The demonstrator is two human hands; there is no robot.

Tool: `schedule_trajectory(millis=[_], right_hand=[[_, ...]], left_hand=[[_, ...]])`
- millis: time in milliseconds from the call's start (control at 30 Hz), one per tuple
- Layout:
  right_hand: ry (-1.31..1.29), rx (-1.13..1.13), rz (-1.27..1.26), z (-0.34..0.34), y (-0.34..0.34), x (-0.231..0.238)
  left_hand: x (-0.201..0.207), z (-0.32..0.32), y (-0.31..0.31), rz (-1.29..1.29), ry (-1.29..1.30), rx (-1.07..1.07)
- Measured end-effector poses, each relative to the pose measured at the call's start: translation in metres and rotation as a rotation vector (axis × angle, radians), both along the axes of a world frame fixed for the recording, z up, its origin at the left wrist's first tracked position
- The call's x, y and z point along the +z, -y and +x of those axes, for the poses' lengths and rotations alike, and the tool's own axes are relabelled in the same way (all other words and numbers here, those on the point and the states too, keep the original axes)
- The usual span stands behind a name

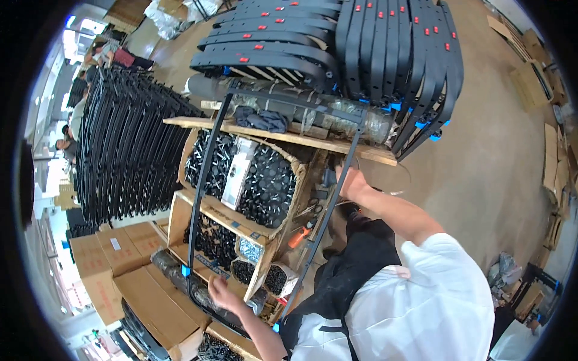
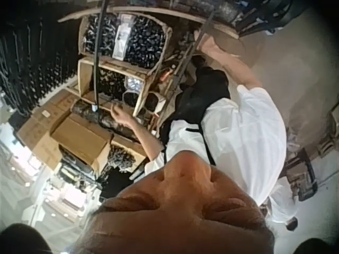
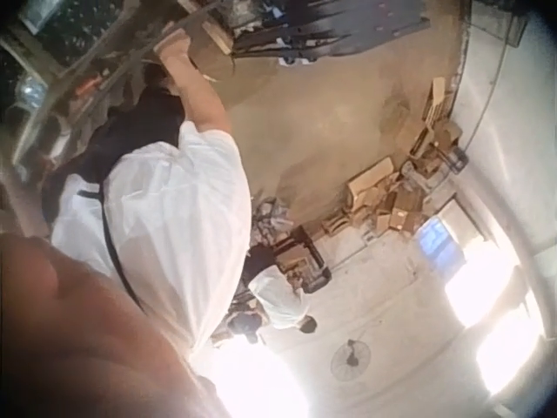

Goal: Assembling plastic outdoor equipment components with metal handles and wiring in a factory setting.

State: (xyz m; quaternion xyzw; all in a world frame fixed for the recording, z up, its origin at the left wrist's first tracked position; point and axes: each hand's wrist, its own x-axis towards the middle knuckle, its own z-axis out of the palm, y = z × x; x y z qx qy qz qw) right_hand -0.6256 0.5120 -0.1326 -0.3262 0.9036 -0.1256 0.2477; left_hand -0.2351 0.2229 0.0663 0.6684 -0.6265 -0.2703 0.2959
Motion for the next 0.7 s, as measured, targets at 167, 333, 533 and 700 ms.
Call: schedule_trajectory(millis=[167,333,533,700], right_hand=[[0.021,0.0,-0.015,0.024,-0.096,0.137],[0.384,-0.177,0.02,-0.02,-0.135,0.246],[0.013,-0.129,-0.093,-0.096,-0.09,0.353],[-0.012,-0.079,0.001,-0.121,-0.067,0.343]], left_hand=[[-0.003,-0.206,-0.044,0.323,-0.461,-0.667],[0.035,-0.373,-0.116,0.455,-0.543,-1.33],[0.095,-0.463,-0.189,0.803,-0.773,-1.719],[0.076,-0.477,-0.194,0.833,-0.88,-1.561]])
